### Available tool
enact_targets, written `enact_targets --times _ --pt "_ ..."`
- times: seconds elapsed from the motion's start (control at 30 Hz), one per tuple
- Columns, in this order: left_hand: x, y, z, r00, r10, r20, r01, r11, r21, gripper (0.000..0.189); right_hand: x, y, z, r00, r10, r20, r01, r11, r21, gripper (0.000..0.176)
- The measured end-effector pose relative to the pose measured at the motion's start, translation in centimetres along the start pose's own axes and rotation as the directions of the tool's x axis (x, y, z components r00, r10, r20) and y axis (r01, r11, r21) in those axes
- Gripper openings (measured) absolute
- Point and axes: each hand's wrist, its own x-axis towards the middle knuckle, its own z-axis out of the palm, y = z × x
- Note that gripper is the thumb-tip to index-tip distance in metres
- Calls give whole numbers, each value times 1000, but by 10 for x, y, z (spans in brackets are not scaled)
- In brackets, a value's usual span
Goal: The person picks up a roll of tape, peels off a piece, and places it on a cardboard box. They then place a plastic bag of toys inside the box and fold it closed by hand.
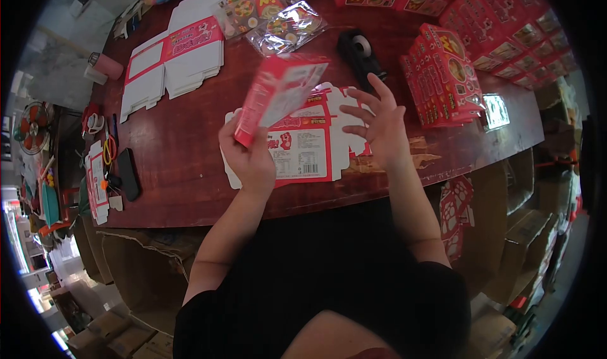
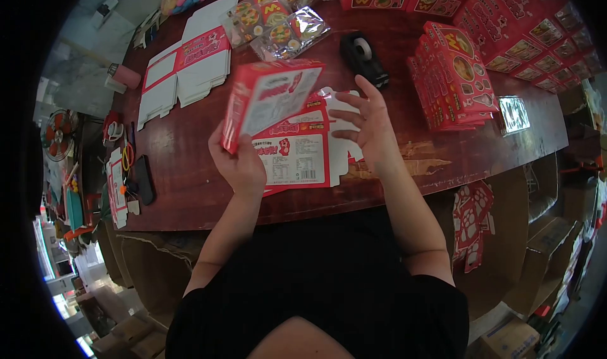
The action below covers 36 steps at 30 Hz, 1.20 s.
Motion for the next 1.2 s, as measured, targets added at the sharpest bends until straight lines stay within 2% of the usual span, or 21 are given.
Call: enact_targets --times 0.03,0.07,0.1,0.13,0.23,0.3,0.37,0.43,0.5,0.53,0.57,0.6,0.63,0.67,0.77,0.83,0.87,0.93,1.0,1.07,1.2 --pt "1 11 8 918 342 201 -366 925 102 34 -3 -8 4 991 11 133 -24 995 98 70" --pt "1 12 12 796 456 398 -509 860 31 33 -6 -15 4 983 27 182 -51 990 128 70" --pt "0 12 16 619 546 564 -623 779 -70 33 -9 -22 3 972 43 231 -80 984 156 72" --pt "-4 13 18 490 537 686 -646 753 -128 32 -15 -42 15 984 69 164 -80 995 60 70" --pt "-9 20 31 352 492 796 -853 519 56 38 -17 -59 -1 998 58 -19 -59 992 -112 67" --pt "-7 23 34 551 349 758 -691 700 180 50 -16 -76 -25 976 -93 -198 55 980 -190 52" --pt "3 21 23 689 138 712 -510 790 340 54 -15 -105 -68 873 -292 -390 235 954 -187 40" --pt "13 10 5 687 5 726 -498 732 466 55 -14 -141 -112 759 -505 -411 396 859 -324 32" --pt "18 -10 -15 698 -109 708 -482 660 577 54 -15 -166 -155 728 -515 -453 393 854 -341 30" --pt "19 -19 -24 718 -138 682 -439 671 598 57 -15 -174 -179 742 -480 -469 319 867 -383 29" --pt "20 -25 -31 726 -158 669 -423 665 616 59 -14 -177 -196 723 -554 -413 109 682 -723 28" --pt "20 -28 -36 735 -181 654 -404 659 635 60 -12 -178 -199 725 -605 -330 -119 362 -925 27" --pt "20 -30 -41 742 -206 638 -382 652 655 61 -10 -177 -203 747 -622 -233 -321 -31 -947 27" --pt "20 -31 -45 725 -255 639 -383 622 683 64 -10 -173 -205 675 -738 -7 -217 -188 -958 26" --pt "22 -25 -47 669 -399 627 -382 540 750 78 -4 -157 -123 415 -878 237 -155 -325 -933 26" --pt "25 -25 -44 613 -479 628 -401 496 770 91 2 -115 -88 425 -904 47 90 -9 -996 25" --pt "26 -35 -46 610 -503 613 -388 485 784 106 5 -92 -77 575 -806 140 204 -24 -979 25" --pt "39 -25 -36 572 -572 588 -402 429 809 108 10 -42 -36 806 -567 170 256 74 -964 30" --pt "46 -24 -29 560 -578 594 -416 424 804 108 12 4 -13 910 -349 225 278 112 -954 32" --pt "51 -30 -26 580 -520 627 -427 462 777 106 5 34 -3 956 -265 128 178 174 -969 33" --pt "64 -33 -18 534 -571 624 -437 445 782 95 -6 70 -11 989 -148 -4 48 346 -937 34"
